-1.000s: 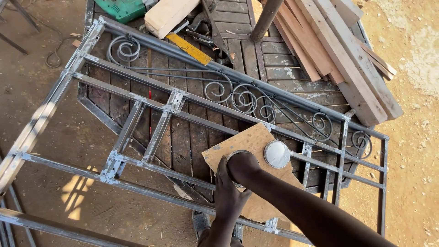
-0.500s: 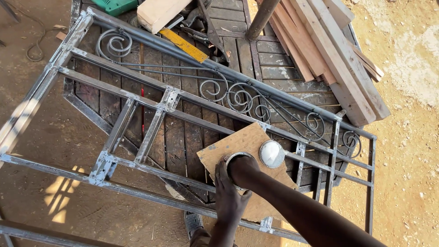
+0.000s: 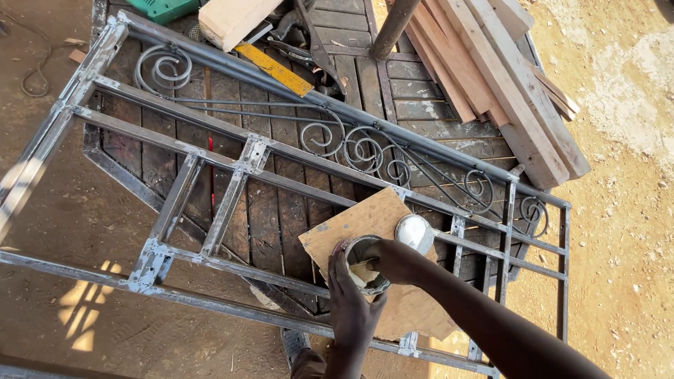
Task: The person is scooping metal filler from a can onto a piece of cardboard and mixing it with a spatula in preparation for repair work.
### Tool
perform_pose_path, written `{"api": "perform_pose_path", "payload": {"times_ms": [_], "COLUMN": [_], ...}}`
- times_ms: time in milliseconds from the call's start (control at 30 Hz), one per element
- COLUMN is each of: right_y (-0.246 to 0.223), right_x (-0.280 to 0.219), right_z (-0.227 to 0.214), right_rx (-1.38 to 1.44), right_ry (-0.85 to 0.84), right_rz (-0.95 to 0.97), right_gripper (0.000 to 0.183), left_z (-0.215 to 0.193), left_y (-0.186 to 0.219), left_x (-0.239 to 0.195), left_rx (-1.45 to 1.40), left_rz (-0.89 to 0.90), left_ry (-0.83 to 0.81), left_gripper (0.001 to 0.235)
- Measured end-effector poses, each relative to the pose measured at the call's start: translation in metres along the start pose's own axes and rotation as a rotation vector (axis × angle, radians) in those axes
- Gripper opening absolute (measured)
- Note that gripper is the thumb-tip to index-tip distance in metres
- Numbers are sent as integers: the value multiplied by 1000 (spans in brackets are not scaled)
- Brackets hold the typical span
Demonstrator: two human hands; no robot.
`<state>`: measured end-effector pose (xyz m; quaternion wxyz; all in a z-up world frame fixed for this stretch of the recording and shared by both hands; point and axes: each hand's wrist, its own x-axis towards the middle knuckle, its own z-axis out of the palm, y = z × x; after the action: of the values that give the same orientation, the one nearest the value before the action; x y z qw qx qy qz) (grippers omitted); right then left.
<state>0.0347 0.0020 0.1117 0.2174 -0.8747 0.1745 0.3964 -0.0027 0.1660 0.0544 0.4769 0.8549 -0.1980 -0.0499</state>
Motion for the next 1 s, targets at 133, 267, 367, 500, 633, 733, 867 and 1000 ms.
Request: {"api": "perform_pose_path", "payload": {"times_ms": [133, 267, 367, 500, 633, 733, 867, 1000], "right_y": [10, -5, 10, 33, 59, 65, 49, 26], "right_x": [-48, -92, -104, -109, -94, -74, -45, -21], "right_z": [-15, -38, -32, -26, -13, -2, 8, 11], "right_rx": [261, 425, 658, 1118, 1274, 1342, 1309, 673], "right_ry": [299, 235, 261, 361, 467, 461, 546, 838], "right_rz": [136, 266, 191, 66, 4, 55, 114, 266], "right_gripper": [27, 23, 28, 28, 25, 20, 8, 15], "left_z": [7, 4, 0, -14, -38, -46, -52, -46], "left_y": [-6, -9, -11, -7, -9, -21, -23, -25], "left_x": [-6, -6, -6, 3, 10, 15, 15, 12], "left_rx": [-11, -28, -55, -79, -102, -106, -70, -37], "left_rz": [-118, -18, -50, -98, -95, -144, -174, -168], "left_ry": [-81, -7, -73, -4, 57, 8, -30, -17], "left_gripper": [136, 128, 128, 121, 117, 120, 124, 124]}}
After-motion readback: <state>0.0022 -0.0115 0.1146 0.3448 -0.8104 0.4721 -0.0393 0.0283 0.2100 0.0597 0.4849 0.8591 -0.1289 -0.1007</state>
